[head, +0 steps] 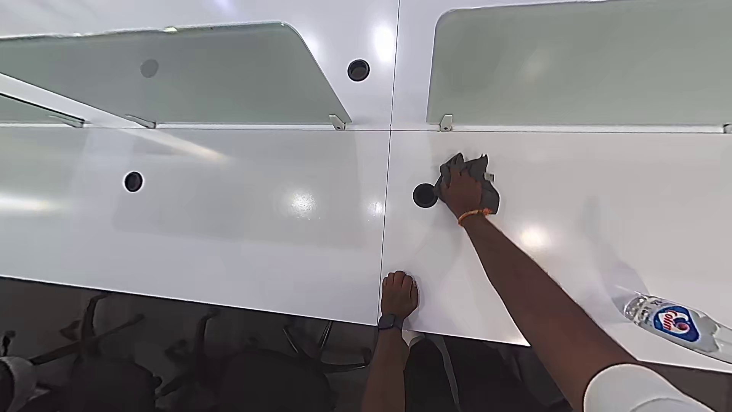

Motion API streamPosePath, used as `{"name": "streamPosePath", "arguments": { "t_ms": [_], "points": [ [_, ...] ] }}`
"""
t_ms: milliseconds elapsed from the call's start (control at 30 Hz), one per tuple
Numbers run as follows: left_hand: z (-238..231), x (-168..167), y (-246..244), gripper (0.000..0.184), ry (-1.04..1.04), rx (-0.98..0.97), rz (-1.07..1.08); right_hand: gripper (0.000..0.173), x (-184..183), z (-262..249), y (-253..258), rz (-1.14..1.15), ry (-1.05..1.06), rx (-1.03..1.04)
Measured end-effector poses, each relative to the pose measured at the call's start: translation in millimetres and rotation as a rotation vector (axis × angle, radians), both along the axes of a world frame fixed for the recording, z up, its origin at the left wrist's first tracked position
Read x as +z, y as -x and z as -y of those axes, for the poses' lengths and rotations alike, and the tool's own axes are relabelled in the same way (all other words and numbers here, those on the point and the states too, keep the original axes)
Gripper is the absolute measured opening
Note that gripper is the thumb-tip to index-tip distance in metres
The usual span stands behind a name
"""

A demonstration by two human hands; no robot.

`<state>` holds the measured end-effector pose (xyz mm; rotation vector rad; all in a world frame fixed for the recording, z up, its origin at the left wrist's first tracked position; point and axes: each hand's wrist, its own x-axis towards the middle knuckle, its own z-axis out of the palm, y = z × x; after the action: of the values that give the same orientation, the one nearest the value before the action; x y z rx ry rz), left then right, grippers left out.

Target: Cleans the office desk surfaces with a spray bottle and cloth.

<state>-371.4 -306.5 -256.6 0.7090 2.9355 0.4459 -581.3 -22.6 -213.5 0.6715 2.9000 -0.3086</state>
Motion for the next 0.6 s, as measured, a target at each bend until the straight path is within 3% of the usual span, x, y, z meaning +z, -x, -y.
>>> {"name": "streamPosePath", "arguments": {
  "t_ms": [167, 333, 500, 600],
  "points": [
    [1, 0, -2, 0.034, -0.002, -0.001, -0.009, 0.048, -8, 62, -99, -0.05, 0.092, 0.1],
    [1, -2, 0, 0.034, -0.031, -0.016, -0.034, 0.041, -2, 101, -185, -0.008, 0.175, 0.407],
    [3, 1, 0, 0.033, -0.078, -0.02, 0.01, 0.034, -11, 77, -208, -0.107, 0.187, 0.676],
    [6, 1, 0, 0.034, -0.174, -0.03, 0.012, 0.047, -17, 82, -178, -0.096, 0.18, 0.741]
  ]
}}
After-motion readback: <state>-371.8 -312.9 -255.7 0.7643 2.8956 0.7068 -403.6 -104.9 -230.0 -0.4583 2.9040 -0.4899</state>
